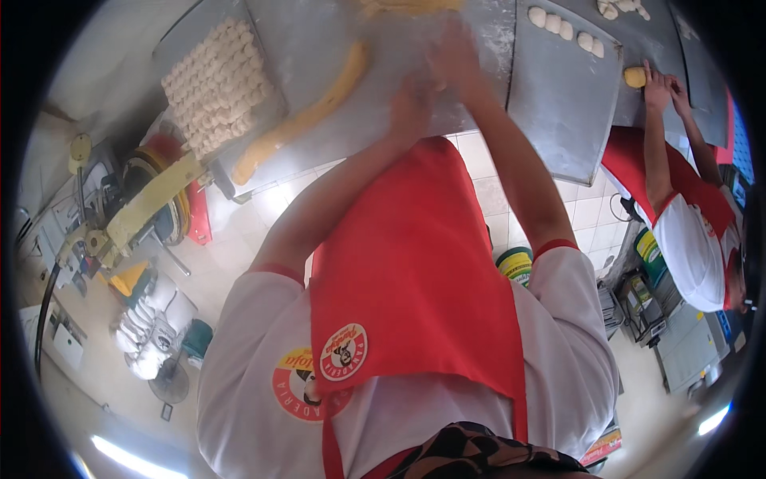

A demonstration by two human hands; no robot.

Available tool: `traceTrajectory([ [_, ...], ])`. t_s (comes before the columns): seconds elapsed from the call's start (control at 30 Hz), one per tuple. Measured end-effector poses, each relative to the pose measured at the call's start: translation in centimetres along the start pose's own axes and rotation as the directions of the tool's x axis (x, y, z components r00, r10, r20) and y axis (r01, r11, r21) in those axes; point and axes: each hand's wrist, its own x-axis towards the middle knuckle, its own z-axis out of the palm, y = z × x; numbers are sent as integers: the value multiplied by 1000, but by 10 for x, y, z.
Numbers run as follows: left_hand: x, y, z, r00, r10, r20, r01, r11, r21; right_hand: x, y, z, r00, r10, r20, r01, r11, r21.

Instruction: The person shapes dough by hand, rolling small pieces into balls and placing them in rows on a metal tray.

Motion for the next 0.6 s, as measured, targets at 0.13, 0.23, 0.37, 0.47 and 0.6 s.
traceTrajectory([
  [0.13, 9, -25, -15, 999, -46, 11, 43, 986, 162, -30, -13, 15, 987, -113, -118, 84, 971, -222],
  [0.23, -1, -27, -21, 963, 170, 211, -213, 957, 199, -31, 31, 17, 991, -119, -65, 126, 985, 114],
  [0.37, -1, -13, -24, 950, 10, 311, -4, 1000, -20, -71, 57, -8, 976, -201, 87, 210, 972, -108],
  [0.47, 0, -15, -25, 958, 10, 286, 0, 999, -34, -91, 38, -30, 956, -205, 208, 210, 978, 1],
  [0.6, 2, -30, -20, 962, 61, 266, -50, 998, -50, -101, 22, -35, 979, -156, 132, 148, 987, 65],
])
